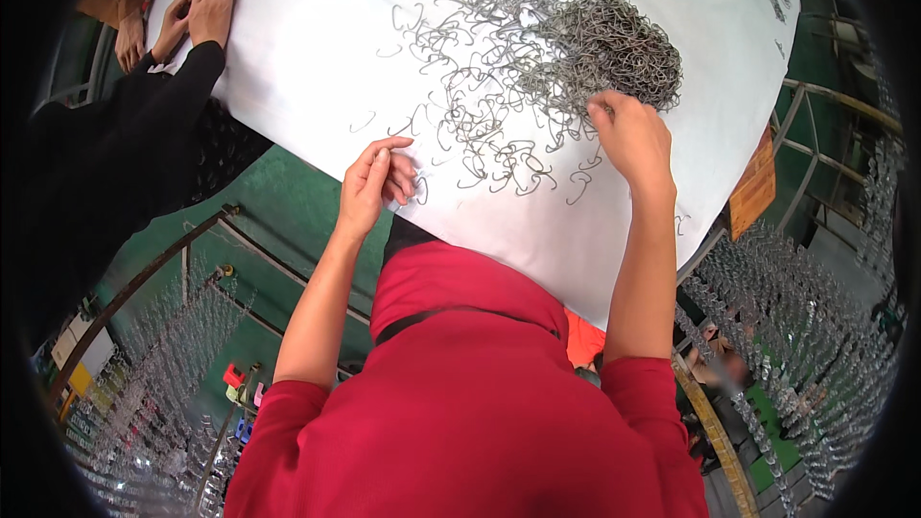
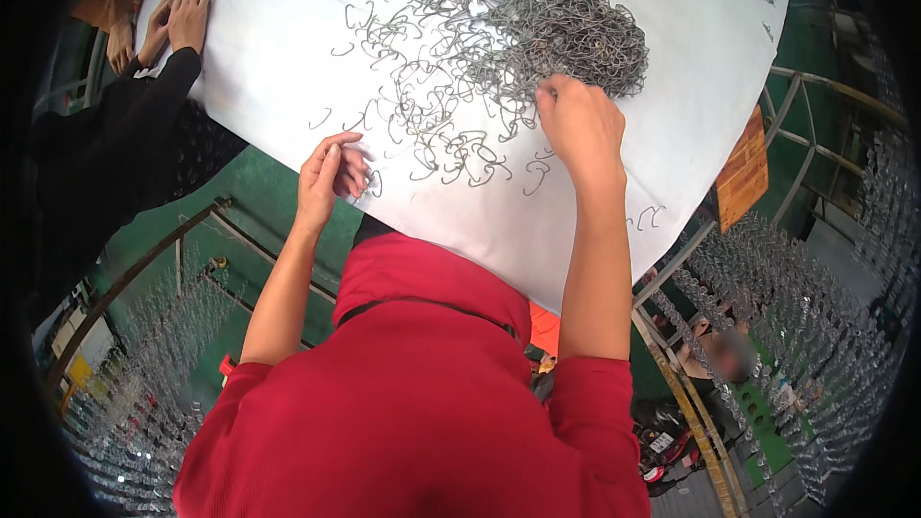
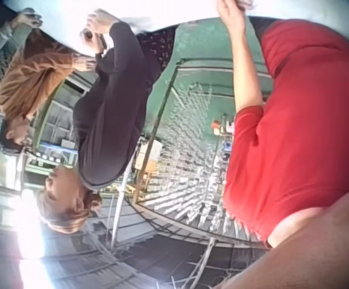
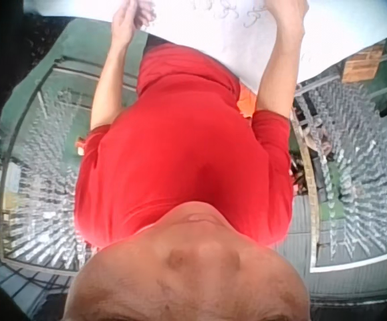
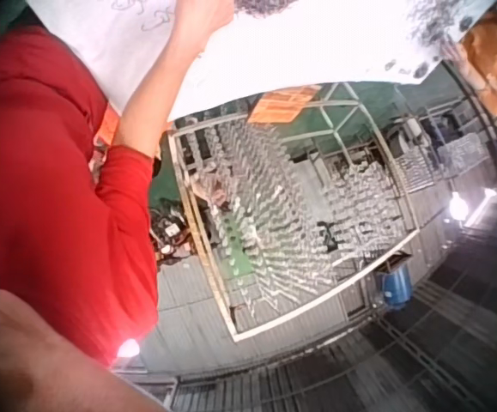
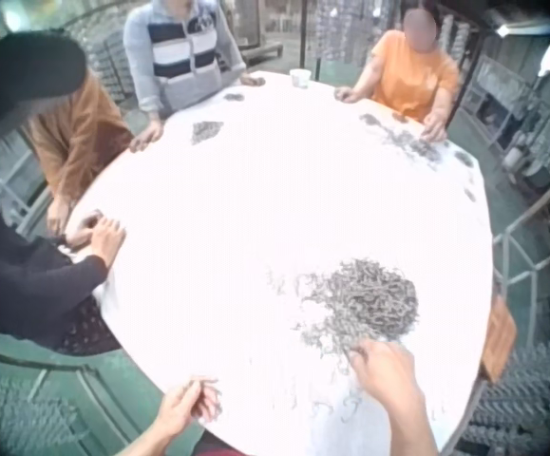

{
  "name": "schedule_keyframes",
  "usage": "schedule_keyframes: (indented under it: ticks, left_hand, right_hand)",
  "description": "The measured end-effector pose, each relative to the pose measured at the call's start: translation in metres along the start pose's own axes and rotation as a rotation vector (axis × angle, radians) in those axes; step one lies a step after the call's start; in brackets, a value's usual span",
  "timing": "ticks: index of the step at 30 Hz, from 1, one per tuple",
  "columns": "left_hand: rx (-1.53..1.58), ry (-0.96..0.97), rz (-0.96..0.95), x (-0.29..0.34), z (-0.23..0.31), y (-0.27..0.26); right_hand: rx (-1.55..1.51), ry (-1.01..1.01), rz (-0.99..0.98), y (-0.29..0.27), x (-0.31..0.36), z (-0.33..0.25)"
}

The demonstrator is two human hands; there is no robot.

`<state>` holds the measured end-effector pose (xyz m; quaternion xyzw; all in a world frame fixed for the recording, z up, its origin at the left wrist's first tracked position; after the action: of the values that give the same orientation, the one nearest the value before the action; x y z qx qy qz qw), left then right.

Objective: The person sorts through a pile of wire hooks on a table, picking up individual hooks and moving them into a smaller pile in their left hand.

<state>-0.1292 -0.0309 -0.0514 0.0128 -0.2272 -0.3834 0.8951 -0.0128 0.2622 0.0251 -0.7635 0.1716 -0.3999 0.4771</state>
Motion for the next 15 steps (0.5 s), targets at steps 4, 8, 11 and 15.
schedule_keyframes:
  ticks: [4,8,11,15]
  left_hand:
    - [-0.002,0.000,-0.025,-0.003,0.002,0.001]
    - [-0.004,-0.016,-0.005,-0.004,0.002,0.001]
    - [0.016,-0.010,0.018,-0.001,-0.002,-0.001]
    - [0.033,-0.012,0.012,0.000,-0.002,-0.001]
  right_hand:
    - [-0.225,-0.088,0.075,-0.014,-0.032,-0.025]
    - [-0.249,-0.209,0.013,0.020,-0.069,-0.049]
    - [-0.284,-0.236,-0.172,0.021,-0.053,-0.071]
    - [-0.075,-0.136,-0.041,0.018,-0.038,-0.052]
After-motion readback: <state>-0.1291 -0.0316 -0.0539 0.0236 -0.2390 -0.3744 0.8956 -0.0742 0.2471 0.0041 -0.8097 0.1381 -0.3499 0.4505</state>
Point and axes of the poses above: each hand's wrist, its own x-axis away from the middle knuckle, its own y-axis out of the palm, z = x × y, the point moved 6 cm from there along -x, towards the middle knuckle, and after that the axes turned 2 degrees about -x, right-handed, at the moved point
